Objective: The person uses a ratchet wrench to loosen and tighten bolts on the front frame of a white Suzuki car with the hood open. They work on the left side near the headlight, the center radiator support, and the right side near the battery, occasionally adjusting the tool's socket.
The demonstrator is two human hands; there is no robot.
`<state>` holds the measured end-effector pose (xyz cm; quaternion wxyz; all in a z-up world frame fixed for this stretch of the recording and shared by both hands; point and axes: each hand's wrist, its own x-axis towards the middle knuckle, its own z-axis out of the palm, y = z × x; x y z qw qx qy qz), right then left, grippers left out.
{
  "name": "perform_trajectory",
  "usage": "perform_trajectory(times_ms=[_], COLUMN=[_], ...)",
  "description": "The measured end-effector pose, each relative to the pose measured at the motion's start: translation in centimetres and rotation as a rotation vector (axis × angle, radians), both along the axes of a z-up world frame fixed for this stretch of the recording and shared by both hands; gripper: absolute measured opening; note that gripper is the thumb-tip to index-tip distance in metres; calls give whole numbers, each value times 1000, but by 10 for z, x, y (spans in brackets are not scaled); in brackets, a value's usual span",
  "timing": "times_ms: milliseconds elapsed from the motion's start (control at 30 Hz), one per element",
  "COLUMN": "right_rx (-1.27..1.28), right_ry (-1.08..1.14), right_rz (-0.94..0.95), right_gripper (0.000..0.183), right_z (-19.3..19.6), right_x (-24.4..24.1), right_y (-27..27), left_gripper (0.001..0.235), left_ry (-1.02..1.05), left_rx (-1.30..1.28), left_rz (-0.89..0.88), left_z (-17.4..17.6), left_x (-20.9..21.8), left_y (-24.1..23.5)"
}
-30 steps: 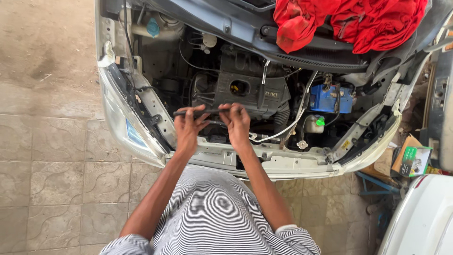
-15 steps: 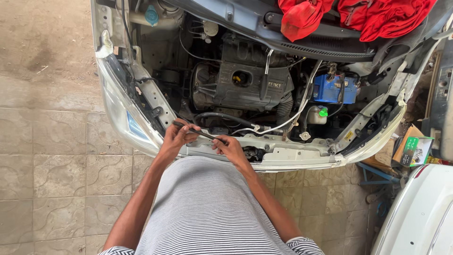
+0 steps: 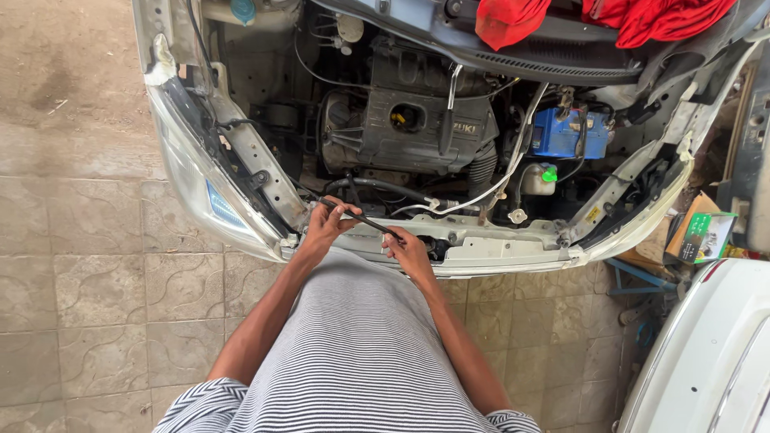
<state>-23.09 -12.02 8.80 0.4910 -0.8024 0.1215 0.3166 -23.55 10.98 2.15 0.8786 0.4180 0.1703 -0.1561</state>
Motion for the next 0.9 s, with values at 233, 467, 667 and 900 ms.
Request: perform_trajectory(times_ms=[233, 467, 667, 900], right_rx=[-3, -19, -41, -124], right_ry=[-33, -126, -198, -166], right_rz=[27, 88, 99, 98], right_gripper=[36, 34, 35, 33], right_z=[-6, -26, -42, -38], right_x=[11, 39, 54, 47], right_y=[5, 7, -7, -12], left_gripper=[18, 19, 16, 13], left_ry=[63, 97, 115, 125], left_rx=[-47, -106, -145, -88], left_rz=[44, 193, 279, 266], left_z=[-13, -34, -30, -26], left_x=[6, 8, 2, 4], left_y=[9, 6, -15, -26])
